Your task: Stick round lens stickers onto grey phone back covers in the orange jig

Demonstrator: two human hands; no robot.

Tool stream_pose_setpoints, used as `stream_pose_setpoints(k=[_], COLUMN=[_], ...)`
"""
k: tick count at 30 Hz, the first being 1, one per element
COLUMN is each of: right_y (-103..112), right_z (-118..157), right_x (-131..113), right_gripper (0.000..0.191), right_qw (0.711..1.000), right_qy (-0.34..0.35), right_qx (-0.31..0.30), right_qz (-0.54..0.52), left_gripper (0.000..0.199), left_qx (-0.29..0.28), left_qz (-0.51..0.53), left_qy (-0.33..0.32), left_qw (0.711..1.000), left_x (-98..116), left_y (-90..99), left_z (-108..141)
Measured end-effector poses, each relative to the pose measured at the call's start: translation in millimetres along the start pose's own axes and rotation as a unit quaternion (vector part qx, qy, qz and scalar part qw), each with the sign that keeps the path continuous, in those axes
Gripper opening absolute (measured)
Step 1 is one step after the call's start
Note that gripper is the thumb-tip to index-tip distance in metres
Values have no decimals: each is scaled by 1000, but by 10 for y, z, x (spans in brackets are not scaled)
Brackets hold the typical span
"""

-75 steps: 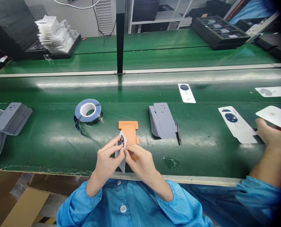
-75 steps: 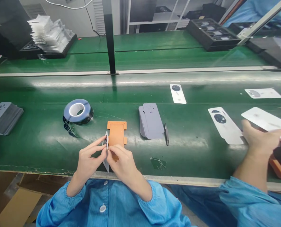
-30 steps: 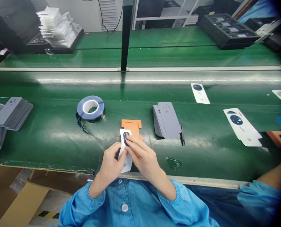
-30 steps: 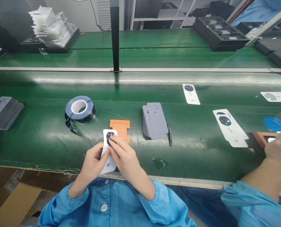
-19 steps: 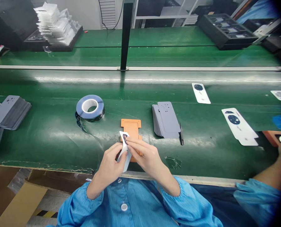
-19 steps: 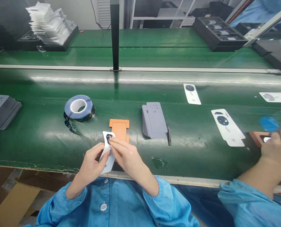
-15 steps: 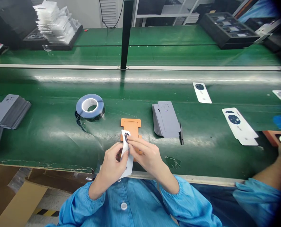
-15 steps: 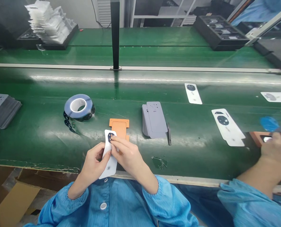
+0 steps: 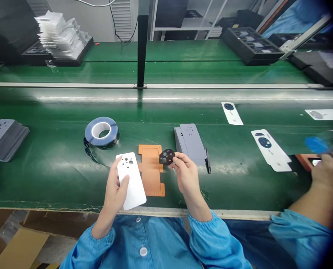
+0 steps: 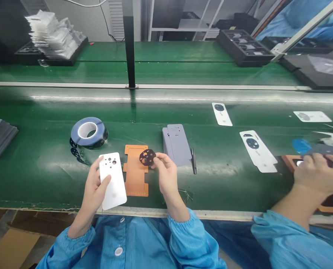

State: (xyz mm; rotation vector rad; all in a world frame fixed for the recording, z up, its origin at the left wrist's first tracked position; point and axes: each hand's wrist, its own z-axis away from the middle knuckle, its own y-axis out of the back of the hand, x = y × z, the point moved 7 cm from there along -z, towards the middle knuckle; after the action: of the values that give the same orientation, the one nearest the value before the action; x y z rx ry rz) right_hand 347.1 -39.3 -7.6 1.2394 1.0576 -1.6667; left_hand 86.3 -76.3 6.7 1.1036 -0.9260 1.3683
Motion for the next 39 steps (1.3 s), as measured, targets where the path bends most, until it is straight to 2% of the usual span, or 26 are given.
stream_pose_setpoints(k=[2, 4, 8, 11, 15, 17, 19, 23, 29, 33, 36, 39], right_y=[-131, -293, -540, -575, -545, -505, -498, -609, -644, -630, -604, -478], right_z=[67, 163, 326, 343, 256, 170, 87, -17, -126, -171, -215, -317], right_x=[58, 86, 59, 63, 57, 6, -54, -139, -48, -23, 27, 79], right_gripper=[24, 26, 25, 27, 38, 37, 29, 17, 23, 16, 15, 19], right_qw=[1000, 999, 996, 992, 975, 976, 978, 961, 959, 958, 957, 964], right_qy=[-10, -12, 9, -9, -54, -44, -18, 37, 20, 24, -9, -38], right_qx=[-16, -36, -75, -119, -216, -211, -187, -169, -167, -174, -193, -154], right_qz=[9, 20, 50, 38, -1, 22, 95, 217, 226, 227, 219, 212], left_gripper=[40, 25, 22, 23, 25, 23, 21, 17, 15, 14, 16, 22], left_qx=[-9, -27, -29, -5, -10, -32, -58, -64, -87, -93, -87, -62], left_qz=[-30, -44, -44, -58, -70, -83, -100, -114, -128, -136, -130, -124], left_qy=[-12, -32, -53, -33, -12, -13, -20, -27, -13, -11, 0, 23], left_qw=[999, 998, 997, 998, 997, 996, 993, 991, 988, 986, 988, 990], left_x=[33, 88, 182, 171, 109, 92, 92, 107, 63, 44, 27, -15], left_y=[-56, -167, -326, -292, -197, -191, -220, -251, -280, -275, -236, -135], left_z=[-31, -57, -112, -179, -293, -341, -375, -436, -530, -577, -609, -655])
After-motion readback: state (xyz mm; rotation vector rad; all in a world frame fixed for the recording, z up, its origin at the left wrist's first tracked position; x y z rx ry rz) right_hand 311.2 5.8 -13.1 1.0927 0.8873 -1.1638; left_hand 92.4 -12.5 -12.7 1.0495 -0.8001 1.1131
